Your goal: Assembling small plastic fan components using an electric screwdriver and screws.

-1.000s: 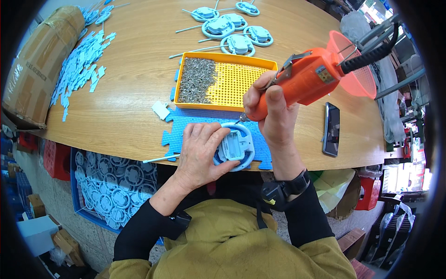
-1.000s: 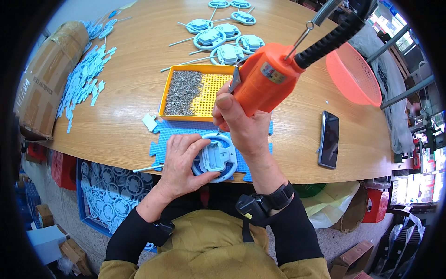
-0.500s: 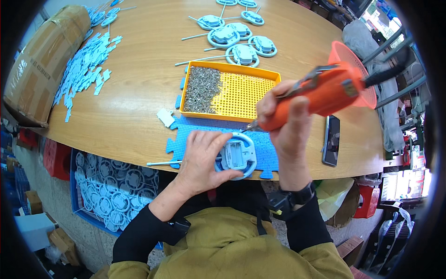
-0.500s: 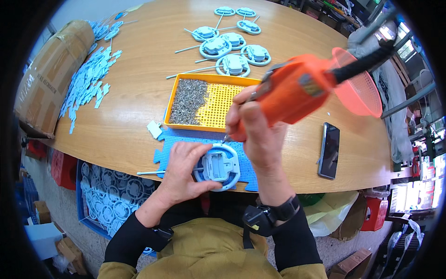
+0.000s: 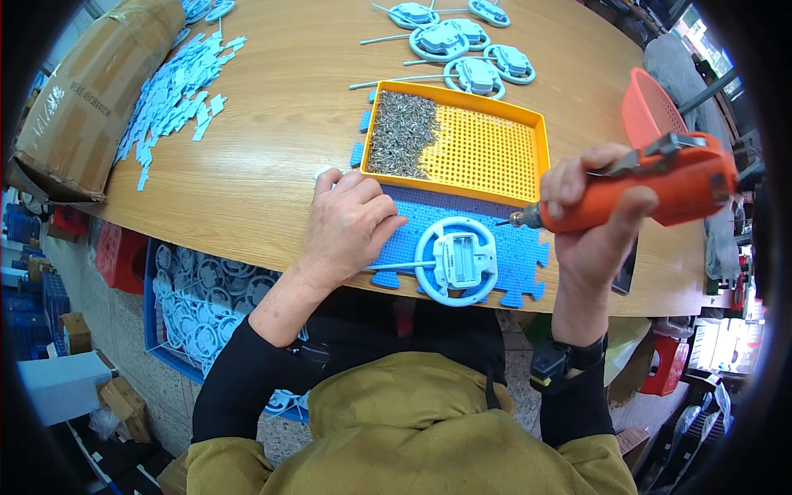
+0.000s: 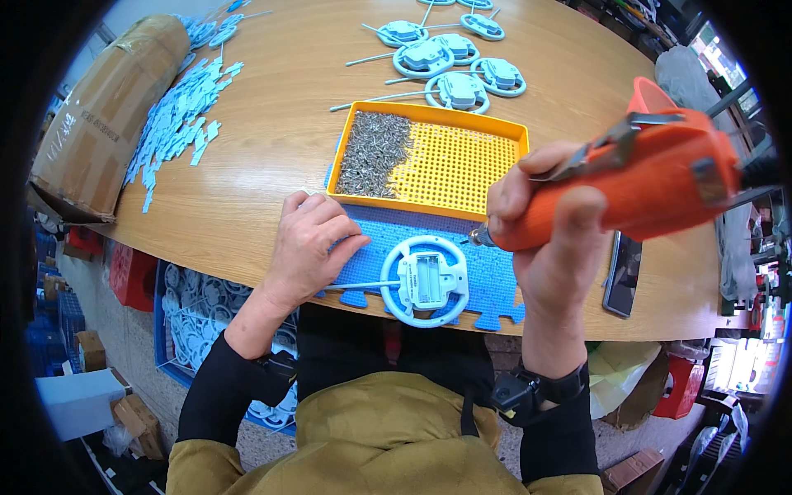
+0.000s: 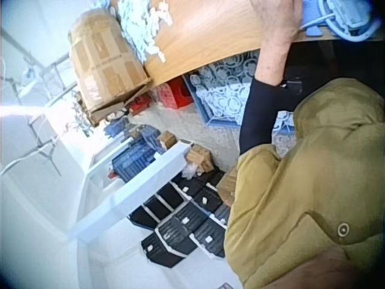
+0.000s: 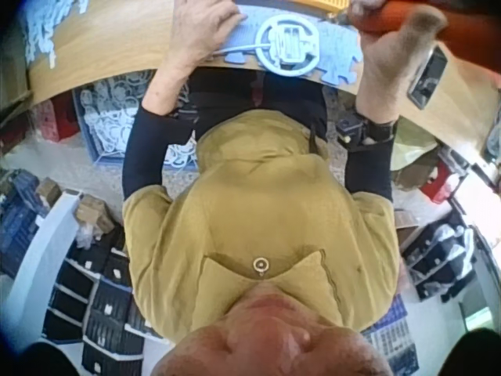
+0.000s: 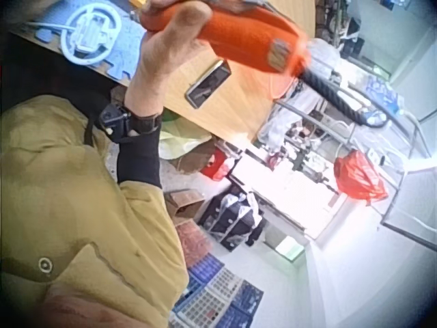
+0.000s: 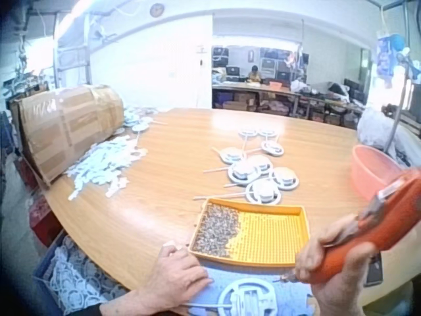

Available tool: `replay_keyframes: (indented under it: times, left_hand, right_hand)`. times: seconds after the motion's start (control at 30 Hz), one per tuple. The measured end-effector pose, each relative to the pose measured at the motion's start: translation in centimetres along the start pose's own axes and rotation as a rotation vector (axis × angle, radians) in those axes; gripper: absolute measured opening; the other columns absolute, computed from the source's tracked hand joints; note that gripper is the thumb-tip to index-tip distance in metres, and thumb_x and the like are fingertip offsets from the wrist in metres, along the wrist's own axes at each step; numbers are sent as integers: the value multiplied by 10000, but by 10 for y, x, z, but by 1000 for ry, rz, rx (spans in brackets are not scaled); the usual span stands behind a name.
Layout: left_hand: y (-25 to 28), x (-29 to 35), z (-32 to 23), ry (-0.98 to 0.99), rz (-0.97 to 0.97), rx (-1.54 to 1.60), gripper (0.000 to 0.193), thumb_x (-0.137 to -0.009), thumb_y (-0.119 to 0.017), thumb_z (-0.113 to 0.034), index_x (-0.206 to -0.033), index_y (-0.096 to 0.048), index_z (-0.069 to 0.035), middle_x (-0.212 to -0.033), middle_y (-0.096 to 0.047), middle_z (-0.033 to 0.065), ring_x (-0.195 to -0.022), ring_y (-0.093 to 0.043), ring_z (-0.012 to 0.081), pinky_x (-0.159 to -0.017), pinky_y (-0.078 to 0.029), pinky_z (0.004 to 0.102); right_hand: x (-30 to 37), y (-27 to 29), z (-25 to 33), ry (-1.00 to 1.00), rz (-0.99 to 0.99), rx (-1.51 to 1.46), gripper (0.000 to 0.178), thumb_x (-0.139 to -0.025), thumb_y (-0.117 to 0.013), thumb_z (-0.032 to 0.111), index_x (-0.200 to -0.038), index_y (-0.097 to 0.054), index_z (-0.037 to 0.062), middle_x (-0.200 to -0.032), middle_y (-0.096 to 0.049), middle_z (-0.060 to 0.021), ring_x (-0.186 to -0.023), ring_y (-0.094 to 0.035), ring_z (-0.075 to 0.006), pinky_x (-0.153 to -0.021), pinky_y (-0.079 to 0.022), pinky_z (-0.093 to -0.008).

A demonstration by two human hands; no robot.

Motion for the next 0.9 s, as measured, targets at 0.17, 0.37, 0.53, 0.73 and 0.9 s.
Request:
replay_keyframes:
  times: [0.17,0.37,0.53,0.73,0.9]
  left_hand:
    - [-10,2,-4,3,-25,-44,127,-696,-746,-152,-741,-640,-97,-726,-569,22,-753,-551,205,-767,-372,359]
    - [-7,19,-9,80,-117,43,162,-703,-742,-141,-826,-649,-91,-767,-577,46,-778,-550,236,-775,-365,369]
    - [-5,32,-59,16,-73,158,357,-688,-762,-231,-982,-642,-68,-881,-576,73,-840,-534,273,-800,-357,391]
    - [-24,13,-82,143,90,72,719,-599,-810,-346,-1187,-530,-40,-1130,-487,126,-1017,-464,304,-863,-347,414]
    - [-26,7,-77,121,67,246,669,-570,-831,-239,-1132,-528,-39,-1155,-477,144,-1037,-475,320,-890,-384,407]
  right_hand:
    - [7,15,-13,51,-81,151,520,-858,-641,457,-1071,-485,9,-757,-550,-75,-639,-531,-148,-571,-445,-257]
    - [11,38,-2,28,-121,352,665,-901,-576,397,-1356,-319,-15,-1008,-592,-124,-914,-591,-222,-858,-456,-362]
    - [32,63,-6,-40,-227,433,590,-899,-614,145,-1362,-288,-19,-1081,-601,-132,-958,-604,-182,-900,-457,-322]
    - [80,81,-7,-186,-217,921,413,-890,-589,57,-1271,-448,-17,-1051,-580,-96,-929,-570,-140,-871,-445,-283]
    - [136,63,3,-635,-160,495,198,-896,-596,67,-1071,-611,-25,-940,-614,-36,-807,-574,-88,-724,-475,-222]
Point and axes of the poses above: each hand's wrist, its own x-axis away from the middle knuckle, its own y-axis out of the back of the hand, z = x × y, the point moved 2 cm from there along -x, towards the middle knuckle
